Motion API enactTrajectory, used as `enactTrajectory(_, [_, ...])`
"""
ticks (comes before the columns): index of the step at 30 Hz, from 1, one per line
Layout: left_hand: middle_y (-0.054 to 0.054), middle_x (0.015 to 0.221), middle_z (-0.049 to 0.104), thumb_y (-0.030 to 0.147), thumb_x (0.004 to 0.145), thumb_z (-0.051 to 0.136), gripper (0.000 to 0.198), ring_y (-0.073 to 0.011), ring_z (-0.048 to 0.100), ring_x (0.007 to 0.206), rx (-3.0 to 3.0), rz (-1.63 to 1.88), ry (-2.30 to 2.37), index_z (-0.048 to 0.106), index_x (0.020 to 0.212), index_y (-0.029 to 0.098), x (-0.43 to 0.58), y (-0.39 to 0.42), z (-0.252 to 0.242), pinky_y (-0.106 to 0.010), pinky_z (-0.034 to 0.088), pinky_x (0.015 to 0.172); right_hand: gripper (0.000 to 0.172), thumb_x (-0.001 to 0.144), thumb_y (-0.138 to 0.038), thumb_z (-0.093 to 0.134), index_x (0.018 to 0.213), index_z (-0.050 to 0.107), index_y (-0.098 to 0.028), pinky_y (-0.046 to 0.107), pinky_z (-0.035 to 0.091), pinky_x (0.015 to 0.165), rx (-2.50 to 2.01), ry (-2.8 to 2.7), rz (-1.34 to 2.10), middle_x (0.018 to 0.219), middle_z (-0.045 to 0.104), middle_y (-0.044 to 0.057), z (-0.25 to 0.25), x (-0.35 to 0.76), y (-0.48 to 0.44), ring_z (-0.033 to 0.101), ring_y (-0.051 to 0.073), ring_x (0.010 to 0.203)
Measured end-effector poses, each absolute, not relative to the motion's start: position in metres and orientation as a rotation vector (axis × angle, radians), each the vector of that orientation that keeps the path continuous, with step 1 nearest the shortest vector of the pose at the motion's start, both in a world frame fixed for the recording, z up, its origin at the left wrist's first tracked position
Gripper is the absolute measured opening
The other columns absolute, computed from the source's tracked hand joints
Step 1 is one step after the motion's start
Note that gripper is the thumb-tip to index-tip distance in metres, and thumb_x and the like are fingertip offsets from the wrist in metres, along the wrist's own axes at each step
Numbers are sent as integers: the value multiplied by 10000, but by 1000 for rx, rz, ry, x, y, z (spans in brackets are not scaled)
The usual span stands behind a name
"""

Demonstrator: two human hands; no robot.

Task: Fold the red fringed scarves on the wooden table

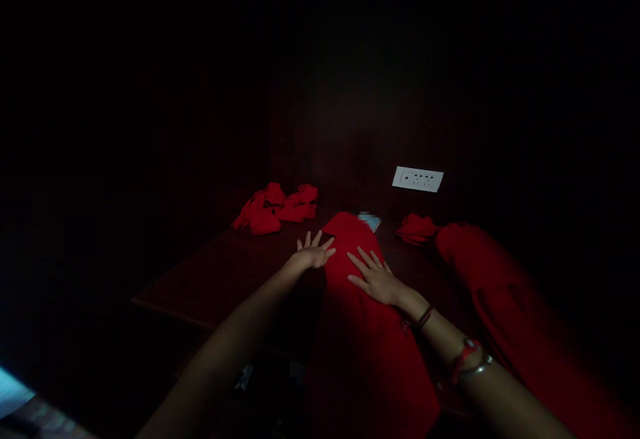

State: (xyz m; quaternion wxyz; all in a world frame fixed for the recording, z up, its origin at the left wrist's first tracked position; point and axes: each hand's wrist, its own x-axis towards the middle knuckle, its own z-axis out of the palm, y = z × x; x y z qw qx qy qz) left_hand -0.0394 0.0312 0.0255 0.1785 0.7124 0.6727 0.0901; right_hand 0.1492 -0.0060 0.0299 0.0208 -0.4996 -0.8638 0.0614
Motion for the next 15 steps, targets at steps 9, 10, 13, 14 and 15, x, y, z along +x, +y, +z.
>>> enactTrajectory(9, [-30, 1375, 60, 556, 772, 252, 562, -311, -8, 1232, 2010, 310, 1959, 225, 1277, 310, -44, 33, 29, -569, 81, 917, 698, 727, -644, 198, 1311, 69, -284, 552, 114, 923, -1629, -2624, 182, 1386, -1, 55, 44, 138, 26, -16, 300, 1234])
enactTrajectory(10, [-36, 1373, 74, 580, 752, 269, 587, -322, -12, 1228, 1974, 237, 1984, 252, 1270, 304, -43, 33, 26, -574, 62, 916, 702, 726, -646, 197, 1312, 67, -282, 548, 113, 926, -1637, -2627, 237, 1385, 0, 58, 38, 138, 28, -7, 298, 1235])
enactTrajectory(13, [-60, 1367, 100, 596, 730, 298, 607, -343, -9, 1221, 1887, 167, 2063, 319, 1248, 279, -44, 32, 23, -586, 54, 908, 688, 736, -625, 226, 1313, 88, -275, 536, 115, 936, -1608, -2524, 315, 1384, 25, 62, 27, 146, 29, 10, 289, 1237])
enactTrajectory(14, [-74, 1364, 116, 573, 737, 314, 592, -347, 10, 1221, 1873, 179, 2072, 331, 1243, 266, -45, 31, 24, -585, 78, 905, 685, 743, -605, 253, 1314, 113, -254, 522, 133, 942, -1595, -2456, 296, 1381, 61, 77, 26, 151, 29, 35, 286, 1237])
enactTrajectory(15, [-95, 1357, 144, 542, 746, 334, 577, -350, 46, 1220, 1863, 205, 2077, 339, 1240, 244, -46, 31, 26, -576, 117, 902, 686, 748, -577, 294, 1313, 143, -219, 494, 163, 949, -1597, -2363, 287, 1373, 110, 99, 26, 157, 30, 79, 279, 1236])
